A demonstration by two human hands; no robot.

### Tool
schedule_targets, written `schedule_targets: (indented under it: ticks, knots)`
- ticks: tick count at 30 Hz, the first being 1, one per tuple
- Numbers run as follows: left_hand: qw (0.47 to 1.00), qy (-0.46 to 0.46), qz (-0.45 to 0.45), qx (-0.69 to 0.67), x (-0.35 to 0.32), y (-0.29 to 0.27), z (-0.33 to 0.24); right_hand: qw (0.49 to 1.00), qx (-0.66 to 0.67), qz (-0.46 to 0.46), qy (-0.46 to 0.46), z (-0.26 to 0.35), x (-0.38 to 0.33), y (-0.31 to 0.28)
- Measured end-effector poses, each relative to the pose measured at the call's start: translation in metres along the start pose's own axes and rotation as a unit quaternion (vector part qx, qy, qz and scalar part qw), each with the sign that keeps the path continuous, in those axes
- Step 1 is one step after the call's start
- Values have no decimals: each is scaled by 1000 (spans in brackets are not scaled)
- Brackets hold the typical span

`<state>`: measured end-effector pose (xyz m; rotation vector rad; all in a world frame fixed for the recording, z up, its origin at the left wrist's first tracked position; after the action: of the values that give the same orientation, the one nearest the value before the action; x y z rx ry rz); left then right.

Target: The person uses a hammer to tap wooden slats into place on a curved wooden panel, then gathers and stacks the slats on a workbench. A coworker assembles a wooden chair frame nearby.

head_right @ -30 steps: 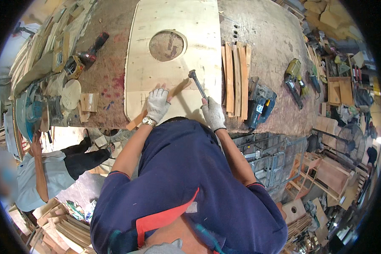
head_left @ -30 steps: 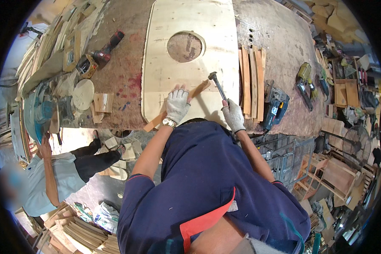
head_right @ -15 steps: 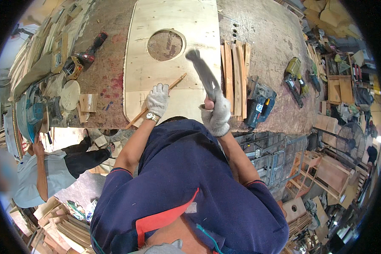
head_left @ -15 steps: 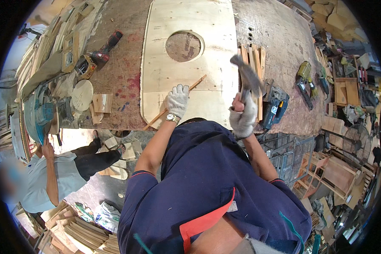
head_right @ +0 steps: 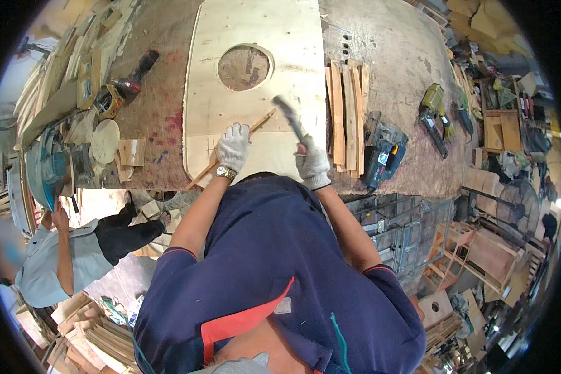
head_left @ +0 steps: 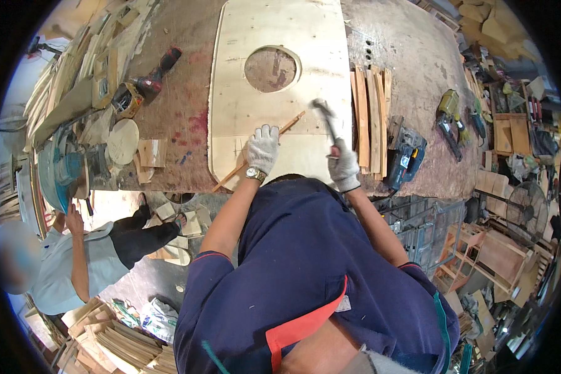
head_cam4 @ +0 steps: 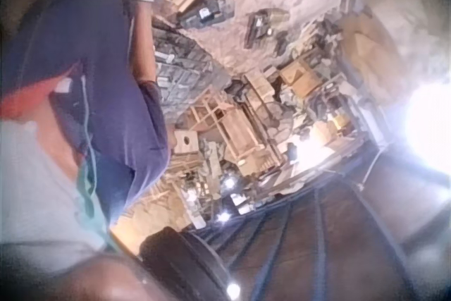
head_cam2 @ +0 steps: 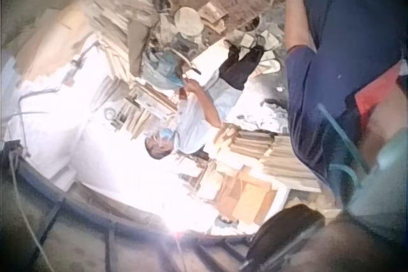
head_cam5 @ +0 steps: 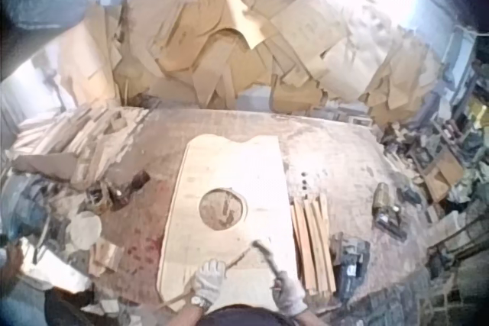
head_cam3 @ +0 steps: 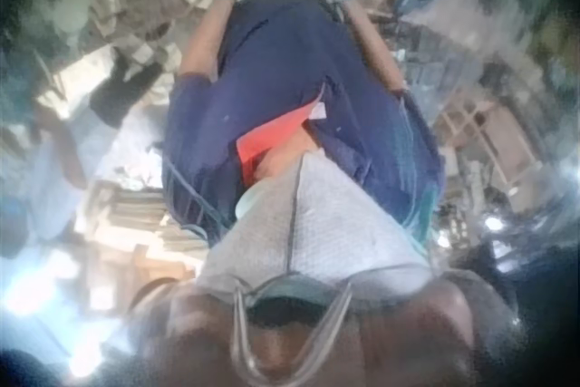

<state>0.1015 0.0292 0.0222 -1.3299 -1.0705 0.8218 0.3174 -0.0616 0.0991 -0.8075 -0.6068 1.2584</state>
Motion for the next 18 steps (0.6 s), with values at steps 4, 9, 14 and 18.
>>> schedule_targets:
  ticks: [4,9,14,18]
  knots:
    - [999,7,1,-36,6,-10,0,992,18,75,98,-35,-4,19]
    - [978,-76,122,-152,1,-16,17,986,56,14,155,-21,4,2]
    - [969,-125,128,-172,-3,-74,48,997,56,0,-54,23,9,-5]
    - [949,-106,17,-297,16,-122,45,992,93,55,-61,41,9,-7]
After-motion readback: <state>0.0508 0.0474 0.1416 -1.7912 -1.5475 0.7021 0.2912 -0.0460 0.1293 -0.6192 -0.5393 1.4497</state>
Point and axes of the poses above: each hand's wrist, its own x-axis towards the middle knuckle, its own y-axis out of the palm, z = x × y, the point moved 3 cm from there along x, towards the middle knuckle, and after that the axes turned 7 degrees about -y, right-handed, at the moved point
